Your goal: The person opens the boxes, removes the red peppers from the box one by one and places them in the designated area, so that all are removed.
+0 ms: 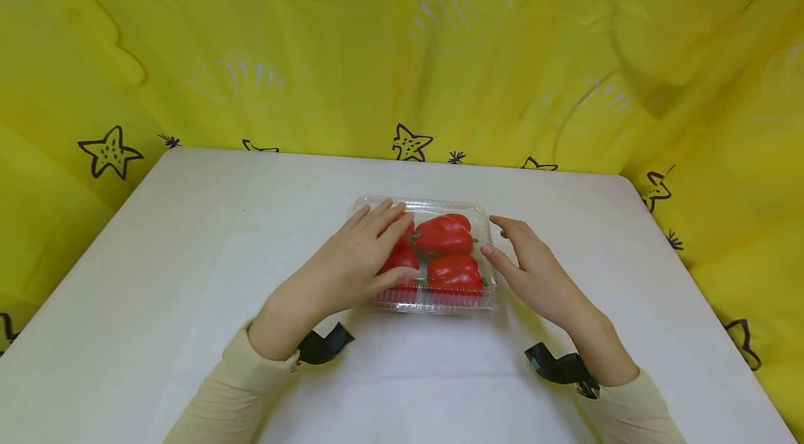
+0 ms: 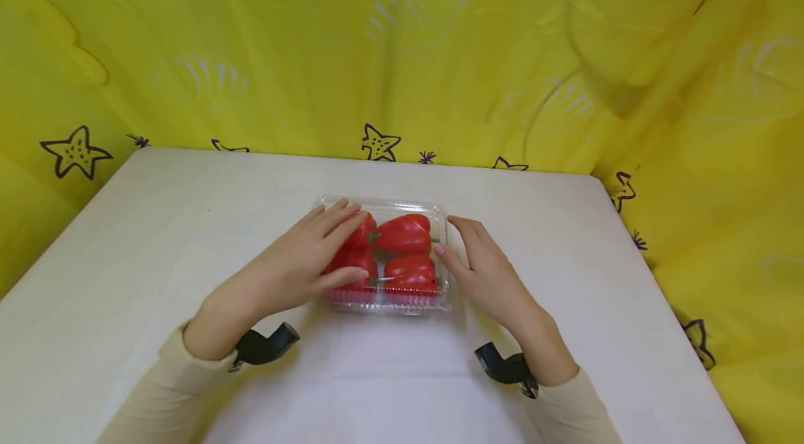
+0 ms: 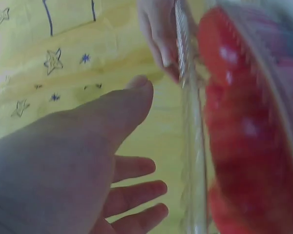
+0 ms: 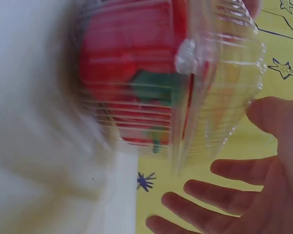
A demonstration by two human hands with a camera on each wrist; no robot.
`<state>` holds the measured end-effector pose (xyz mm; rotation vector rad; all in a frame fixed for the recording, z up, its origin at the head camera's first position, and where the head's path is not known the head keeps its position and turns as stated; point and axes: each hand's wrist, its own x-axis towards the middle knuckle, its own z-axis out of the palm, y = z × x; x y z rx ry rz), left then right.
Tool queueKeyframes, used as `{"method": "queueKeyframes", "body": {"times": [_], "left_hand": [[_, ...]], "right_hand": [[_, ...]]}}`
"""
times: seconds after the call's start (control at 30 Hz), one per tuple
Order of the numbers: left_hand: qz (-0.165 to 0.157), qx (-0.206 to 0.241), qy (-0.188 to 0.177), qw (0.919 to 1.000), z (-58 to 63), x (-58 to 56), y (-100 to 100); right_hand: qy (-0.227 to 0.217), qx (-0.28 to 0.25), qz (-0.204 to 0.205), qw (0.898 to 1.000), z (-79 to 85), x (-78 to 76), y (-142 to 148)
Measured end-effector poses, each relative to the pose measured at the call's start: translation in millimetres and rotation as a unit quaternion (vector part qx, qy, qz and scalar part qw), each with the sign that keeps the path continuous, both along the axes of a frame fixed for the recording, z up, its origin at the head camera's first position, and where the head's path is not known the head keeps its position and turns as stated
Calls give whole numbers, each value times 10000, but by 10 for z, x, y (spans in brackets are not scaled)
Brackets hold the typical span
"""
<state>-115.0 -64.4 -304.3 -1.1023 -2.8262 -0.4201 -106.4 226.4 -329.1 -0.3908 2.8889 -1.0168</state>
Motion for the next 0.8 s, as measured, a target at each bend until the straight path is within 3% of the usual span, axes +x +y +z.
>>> {"method": "queueKeyframes", "body": {"times": [0.2, 0.37, 0.53, 0.8], "left_hand": [[-910, 73, 722, 9932, -57, 101, 296], [-1364, -126, 946, 9860, -48, 141, 563], [-1248, -655, 954, 9854, -98, 158, 728], [-749, -1013, 1086, 9861, -211, 231, 844]], "right_hand": [[-484, -710, -162, 9962, -63, -9, 2], [-1050, -1465, -301, 9832, -101, -41, 55], [-1269, -2109, -321, 9687, -143, -40, 103], [-1784, -3269, -275, 9277, -203, -32, 155]]}}
